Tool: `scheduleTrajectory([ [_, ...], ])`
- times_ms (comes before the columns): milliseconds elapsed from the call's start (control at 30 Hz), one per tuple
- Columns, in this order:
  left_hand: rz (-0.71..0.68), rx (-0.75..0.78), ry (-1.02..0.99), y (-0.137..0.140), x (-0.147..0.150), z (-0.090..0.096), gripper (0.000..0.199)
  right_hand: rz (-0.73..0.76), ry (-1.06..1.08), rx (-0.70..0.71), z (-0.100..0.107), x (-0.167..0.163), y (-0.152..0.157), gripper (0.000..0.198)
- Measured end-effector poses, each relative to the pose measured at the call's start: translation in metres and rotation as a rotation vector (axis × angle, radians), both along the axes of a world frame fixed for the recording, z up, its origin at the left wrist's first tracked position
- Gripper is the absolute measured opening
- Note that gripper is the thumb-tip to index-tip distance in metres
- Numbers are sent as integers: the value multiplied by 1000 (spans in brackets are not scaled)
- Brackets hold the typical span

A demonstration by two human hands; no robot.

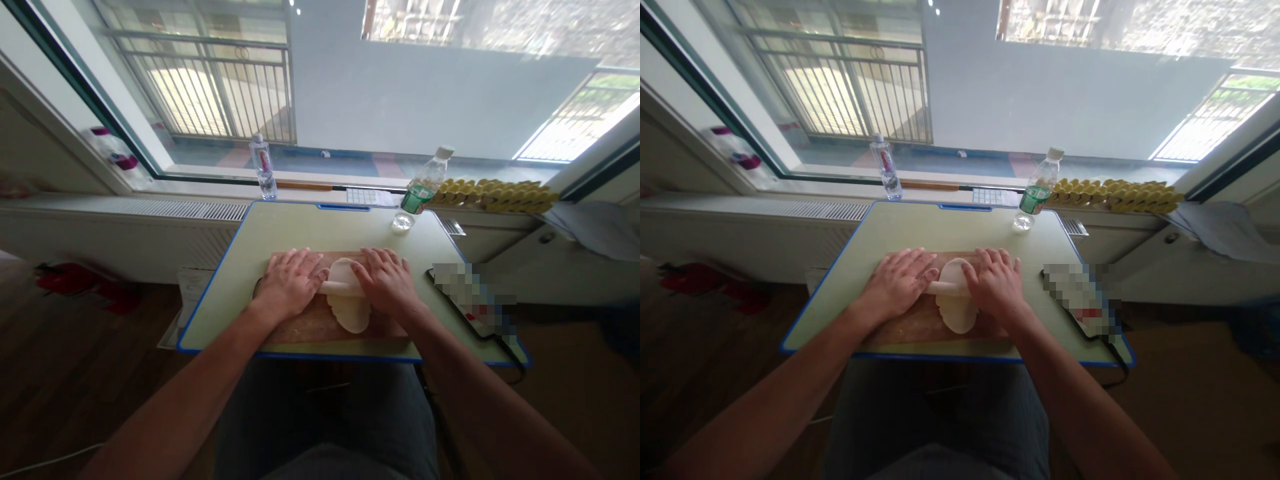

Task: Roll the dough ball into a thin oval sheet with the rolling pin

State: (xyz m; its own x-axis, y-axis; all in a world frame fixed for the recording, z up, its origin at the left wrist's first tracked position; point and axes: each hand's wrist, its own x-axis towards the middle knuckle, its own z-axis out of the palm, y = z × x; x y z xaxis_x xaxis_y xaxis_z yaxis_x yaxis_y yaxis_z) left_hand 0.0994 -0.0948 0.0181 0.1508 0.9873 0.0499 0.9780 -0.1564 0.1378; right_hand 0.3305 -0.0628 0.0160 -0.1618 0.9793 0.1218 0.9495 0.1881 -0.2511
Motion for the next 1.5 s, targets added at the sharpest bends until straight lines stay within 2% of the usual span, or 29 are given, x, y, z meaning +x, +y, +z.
scheduleTrajectory([
  [267, 6, -103, 5, 47, 1, 5, 72, -29, -60, -25, 4, -4, 46, 57],
  [367, 2, -135, -2, 58, 3, 8, 72, -12, -86, 1, 7, -5, 52, 55],
  [467, -8, -135, -12, 48, 6, 8, 71, -1, -80, 28, 8, -6, 39, 55],
  [667, -55, -5, 28, 2, 6, 6, 67, 53, -55, 151, -1, -7, -14, 51],
  [767, -57, 16, 16, 1, 5, 4, 65, 36, -71, 150, -2, -8, -21, 51],
  [867, -33, -10, -17, 16, 6, 2, 64, 10, -66, 110, 0, -11, -9, 54],
  [1033, -54, -82, -43, 52, 3, 1, 66, -14, -68, -10, 5, -13, 30, 63],
  [1200, -81, -151, -31, 76, 1, 3, 66, 13, -85, -116, 10, -13, 56, 60],
  [1333, -75, -87, -33, 62, 2, 3, 67, 15, -61, -68, 9, -13, 39, 59],
  [1500, -76, 34, 8, 11, 5, 3, 73, 45, -102, 79, 2, -12, -4, 55],
])
